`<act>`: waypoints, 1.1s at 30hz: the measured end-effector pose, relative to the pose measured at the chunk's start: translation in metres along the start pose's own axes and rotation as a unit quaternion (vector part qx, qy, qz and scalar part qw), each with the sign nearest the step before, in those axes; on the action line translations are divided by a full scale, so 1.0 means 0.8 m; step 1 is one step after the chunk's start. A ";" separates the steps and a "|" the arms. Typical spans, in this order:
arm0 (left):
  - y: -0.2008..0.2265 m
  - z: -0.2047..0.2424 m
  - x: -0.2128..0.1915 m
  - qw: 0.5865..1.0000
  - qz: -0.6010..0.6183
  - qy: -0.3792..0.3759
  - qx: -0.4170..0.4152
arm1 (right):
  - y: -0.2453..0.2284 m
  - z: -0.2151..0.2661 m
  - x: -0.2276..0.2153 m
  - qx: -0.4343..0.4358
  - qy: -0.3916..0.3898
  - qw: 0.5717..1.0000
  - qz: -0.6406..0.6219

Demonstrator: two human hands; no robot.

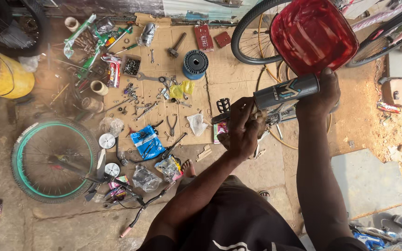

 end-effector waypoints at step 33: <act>0.003 -0.043 -0.101 0.899 0.393 -0.070 -0.178 | -0.042 0.205 0.125 0.078 -0.138 0.982 -0.099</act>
Point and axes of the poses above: each hand's wrist, its own z-axis away from the middle knuckle, its own x-axis out of the palm, y = z × x, the point moved 2 cm from there along -z, towards the middle knuckle, and after that the axes turned 13 degrees about x, right-handed, at the moved point
